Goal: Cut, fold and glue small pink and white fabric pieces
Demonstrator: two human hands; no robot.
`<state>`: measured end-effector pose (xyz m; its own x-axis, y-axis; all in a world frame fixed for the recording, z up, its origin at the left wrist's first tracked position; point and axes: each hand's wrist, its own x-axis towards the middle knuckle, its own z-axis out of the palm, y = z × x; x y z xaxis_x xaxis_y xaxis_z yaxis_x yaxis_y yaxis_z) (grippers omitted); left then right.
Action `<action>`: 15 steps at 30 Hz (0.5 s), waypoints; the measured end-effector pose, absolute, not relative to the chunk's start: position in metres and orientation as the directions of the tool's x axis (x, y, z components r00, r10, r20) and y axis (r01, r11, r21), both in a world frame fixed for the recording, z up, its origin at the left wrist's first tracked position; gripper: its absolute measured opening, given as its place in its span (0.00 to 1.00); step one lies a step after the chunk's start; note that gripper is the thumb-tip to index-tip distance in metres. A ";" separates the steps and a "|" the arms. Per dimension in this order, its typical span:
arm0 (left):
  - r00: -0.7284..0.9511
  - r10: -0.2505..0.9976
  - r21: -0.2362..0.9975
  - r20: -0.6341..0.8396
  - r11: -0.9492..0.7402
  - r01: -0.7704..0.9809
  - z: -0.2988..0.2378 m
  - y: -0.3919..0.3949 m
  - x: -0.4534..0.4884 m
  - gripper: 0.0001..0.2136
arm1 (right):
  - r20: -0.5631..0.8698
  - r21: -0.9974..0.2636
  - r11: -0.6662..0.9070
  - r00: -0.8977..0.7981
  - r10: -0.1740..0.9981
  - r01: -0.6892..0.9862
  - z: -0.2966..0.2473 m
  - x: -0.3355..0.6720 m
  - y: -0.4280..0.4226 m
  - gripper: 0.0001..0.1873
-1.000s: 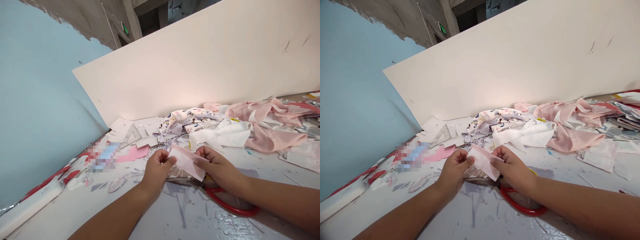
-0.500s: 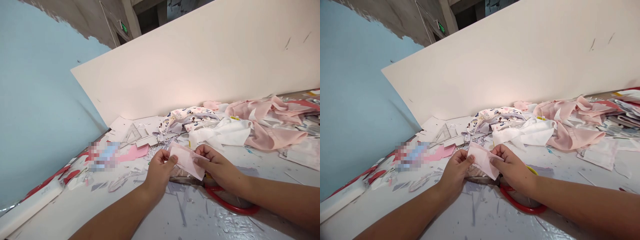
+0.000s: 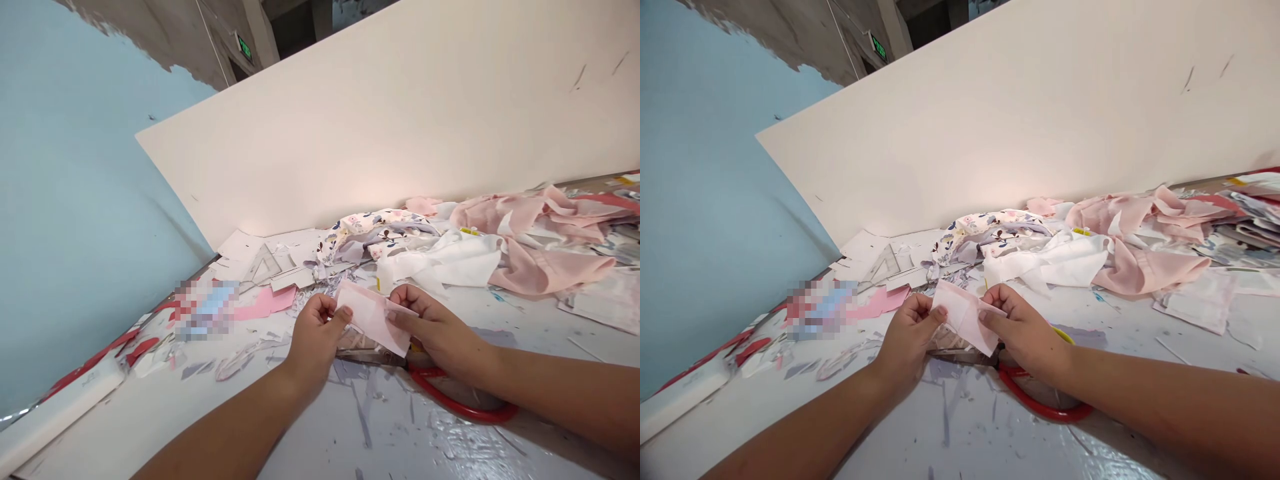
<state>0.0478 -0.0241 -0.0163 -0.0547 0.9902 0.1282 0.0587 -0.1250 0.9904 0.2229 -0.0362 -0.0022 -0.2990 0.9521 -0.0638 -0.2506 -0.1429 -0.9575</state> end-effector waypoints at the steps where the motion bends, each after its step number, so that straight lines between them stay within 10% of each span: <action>1: -0.057 0.990 0.990 0.131 -0.127 0.064 -0.017 -0.024 0.048 0.11 | -0.064 -0.958 -0.141 -0.295 0.953 -0.249 -0.002 0.223 -0.036 0.16; 15: -0.028 0.994 0.987 0.101 -0.104 -0.121 -0.009 -0.027 0.049 0.13 | -0.009 -0.961 -0.083 -0.269 0.963 -0.262 -0.005 0.223 -0.034 0.15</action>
